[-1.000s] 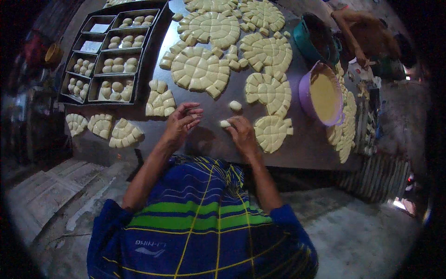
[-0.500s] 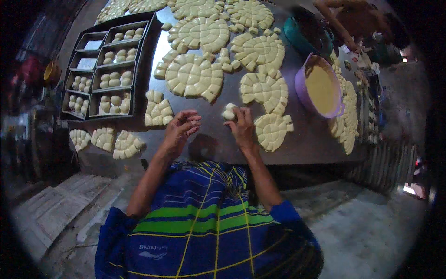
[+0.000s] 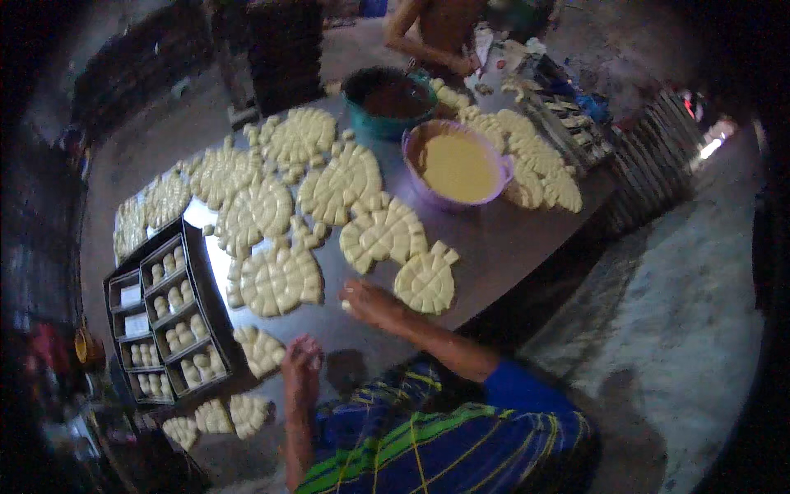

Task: The person prepares pieces of dough by adding a dark filling from a bowl, rolling them into spheres by hand, and arranging them into metal baking tins.

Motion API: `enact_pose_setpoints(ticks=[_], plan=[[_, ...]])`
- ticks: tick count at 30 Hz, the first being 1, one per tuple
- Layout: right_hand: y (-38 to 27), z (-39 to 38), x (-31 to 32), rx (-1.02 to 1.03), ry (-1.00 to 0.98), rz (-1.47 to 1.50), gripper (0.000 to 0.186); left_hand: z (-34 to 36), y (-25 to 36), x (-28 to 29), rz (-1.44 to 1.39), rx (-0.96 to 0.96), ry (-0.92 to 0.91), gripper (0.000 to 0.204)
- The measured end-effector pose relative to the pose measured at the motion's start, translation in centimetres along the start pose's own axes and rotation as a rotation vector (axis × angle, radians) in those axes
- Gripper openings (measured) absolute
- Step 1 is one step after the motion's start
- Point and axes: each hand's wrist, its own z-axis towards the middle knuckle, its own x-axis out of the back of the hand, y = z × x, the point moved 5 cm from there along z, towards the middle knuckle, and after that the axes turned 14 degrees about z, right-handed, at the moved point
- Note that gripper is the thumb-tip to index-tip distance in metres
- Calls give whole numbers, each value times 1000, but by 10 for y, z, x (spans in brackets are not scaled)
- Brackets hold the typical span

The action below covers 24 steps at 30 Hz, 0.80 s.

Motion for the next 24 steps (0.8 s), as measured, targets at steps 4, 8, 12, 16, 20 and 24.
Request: enact_pose_setpoints(ticks=[4, 8, 12, 16, 20, 24], plan=[[0, 1, 8, -31, 23, 77, 36, -1, 2, -6, 68, 43, -12, 42], [-16, 2, 5, -13, -29, 95, 38, -7, 9, -4, 77, 32, 2, 37], [-25, -30, -46, 51, -35, 159, 39, 0, 6, 5, 106, 17, -42, 35], [-30, -44, -70, 91, -62, -62, 45, 0, 4, 9, 130, 31, -83, 37], [-55, -41, -55, -40, -219, -108, 46, -4, -3, 29, 63, 1, -96, 37], [-32, -61, -24, 10, 130, 29, 44, -13, 8, 23, 125, 47, -28, 35]])
